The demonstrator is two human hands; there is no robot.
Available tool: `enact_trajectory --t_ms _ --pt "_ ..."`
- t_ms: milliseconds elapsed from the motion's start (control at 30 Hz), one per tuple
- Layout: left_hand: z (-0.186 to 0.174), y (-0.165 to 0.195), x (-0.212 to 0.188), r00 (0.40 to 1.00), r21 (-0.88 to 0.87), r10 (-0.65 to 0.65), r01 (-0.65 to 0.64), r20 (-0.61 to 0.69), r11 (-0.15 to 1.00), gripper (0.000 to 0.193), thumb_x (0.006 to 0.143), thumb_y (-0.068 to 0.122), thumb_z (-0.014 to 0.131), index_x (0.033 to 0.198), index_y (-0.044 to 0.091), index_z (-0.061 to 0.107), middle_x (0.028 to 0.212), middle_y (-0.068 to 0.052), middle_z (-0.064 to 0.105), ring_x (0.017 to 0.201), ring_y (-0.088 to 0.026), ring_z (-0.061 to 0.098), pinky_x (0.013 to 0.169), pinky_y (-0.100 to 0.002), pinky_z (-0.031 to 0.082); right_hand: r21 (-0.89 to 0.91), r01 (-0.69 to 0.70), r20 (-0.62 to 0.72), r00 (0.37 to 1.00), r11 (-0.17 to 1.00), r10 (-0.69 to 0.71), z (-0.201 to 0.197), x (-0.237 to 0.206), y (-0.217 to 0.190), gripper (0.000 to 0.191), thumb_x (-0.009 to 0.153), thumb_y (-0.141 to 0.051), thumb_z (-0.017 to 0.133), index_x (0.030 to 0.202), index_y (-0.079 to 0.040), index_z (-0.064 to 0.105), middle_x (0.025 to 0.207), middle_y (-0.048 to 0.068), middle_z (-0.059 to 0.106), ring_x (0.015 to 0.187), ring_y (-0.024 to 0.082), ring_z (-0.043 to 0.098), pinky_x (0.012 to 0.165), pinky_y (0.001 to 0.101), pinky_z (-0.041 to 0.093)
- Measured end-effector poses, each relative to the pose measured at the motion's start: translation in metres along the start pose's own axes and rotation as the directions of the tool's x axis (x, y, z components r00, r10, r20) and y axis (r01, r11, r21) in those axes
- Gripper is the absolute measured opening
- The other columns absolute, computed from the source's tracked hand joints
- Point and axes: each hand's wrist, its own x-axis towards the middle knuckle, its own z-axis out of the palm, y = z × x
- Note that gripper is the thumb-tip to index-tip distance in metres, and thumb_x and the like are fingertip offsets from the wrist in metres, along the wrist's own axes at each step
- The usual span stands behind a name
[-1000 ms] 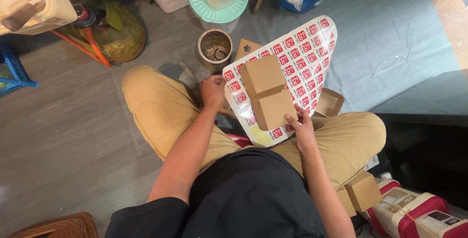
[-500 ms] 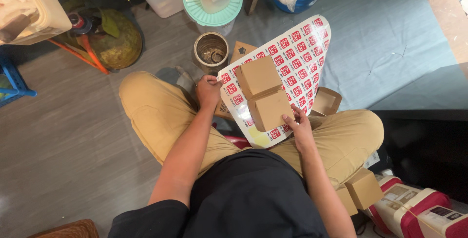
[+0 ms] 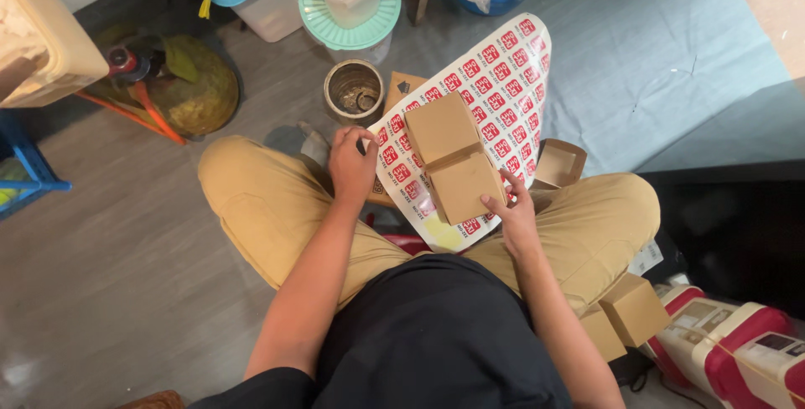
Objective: The person sits on the floor and folds flat kraft paper takeout boxes into open food containers, pressing the flaps into shape one at a time. They then peel red logo stickers from a sticker sheet and apply a sticker to the side of each folded box, stacking finished boxes nearby.
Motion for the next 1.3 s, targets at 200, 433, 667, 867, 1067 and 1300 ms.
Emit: enact_trajectory --t_ms 200,433,667,867,1067,1300 --pt "-0.004 0.003 -0.004 0.897 0.327 0.427 -0.439 0.112 0.837 0.007 0.082 0.017 0.077 0.084 0.015 0.070 0.090 -0.006 0.069 0.088 -0.031 0.065 0.079 -0.044 0.042 0.446 -0.270 0.188 0.960 0.853 0.206 -0.008 0.000 0.000 0.051 0.096 -0.019 0.064 0.144 -0.008 0.048 0.127 0.010 0.065 0.106 0.019 0.067 0.082 0.0354 0.055" --pt "0.008 -0.010 -0.004 0.913 0.268 0.293 -0.369 0.284 0.890 0.009 0.086 0.016 0.074 0.090 0.010 0.069 0.089 -0.012 0.071 0.089 -0.034 0.065 0.085 -0.047 0.047 0.488 -0.469 0.496 0.843 0.736 0.209 -0.015 0.003 0.009 0.038 0.105 -0.015 0.060 0.139 0.002 0.056 0.126 0.014 0.069 0.111 0.022 0.068 0.095 0.0400 0.056" --pt "0.010 -0.008 0.001 0.975 -0.258 -0.090 0.143 0.204 0.955 0.015 0.090 0.015 0.072 0.099 0.002 0.073 0.095 -0.009 0.079 0.086 -0.016 0.073 0.076 -0.032 0.056 0.548 -0.342 0.464 0.884 0.763 0.063 -0.014 -0.004 0.014 0.038 0.098 0.000 0.064 0.134 -0.005 0.053 0.135 0.012 0.063 0.125 0.024 0.063 0.107 0.0442 0.051" --pt "-0.002 0.063 -0.044 0.835 -0.772 -0.314 0.542 0.451 0.333 0.016 0.095 0.016 0.071 0.109 0.009 0.074 0.111 -0.002 0.075 0.090 -0.008 0.061 0.083 -0.027 0.044 0.676 0.009 0.258 0.934 0.737 -0.248 0.006 -0.013 -0.011 0.046 0.099 0.005 0.060 0.141 -0.010 0.048 0.147 0.011 0.055 0.139 0.025 0.053 0.119 0.0466 0.042" --pt "-0.007 0.135 -0.072 0.822 -0.779 -0.176 0.570 0.542 0.260 0.015 0.094 0.018 0.072 0.099 0.005 0.073 0.151 -0.002 0.057 0.126 -0.012 0.053 0.104 -0.031 0.039 0.700 0.177 0.176 0.897 0.692 -0.407 0.022 -0.022 -0.045 0.047 0.102 0.004 0.061 0.143 -0.012 0.045 0.148 0.012 0.055 0.140 0.028 0.054 0.119 0.0528 0.043" --pt "-0.014 0.149 -0.065 0.826 -0.754 -0.156 0.560 0.542 0.344 0.017 0.092 0.016 0.073 0.092 -0.001 0.073 0.159 -0.006 0.044 0.135 -0.018 0.050 0.111 -0.036 0.041 0.709 0.185 0.160 0.898 0.680 -0.410 0.018 -0.031 -0.049 0.048 0.102 0.005 0.063 0.144 -0.011 0.046 0.147 0.013 0.057 0.137 0.028 0.057 0.115 0.0508 0.048"
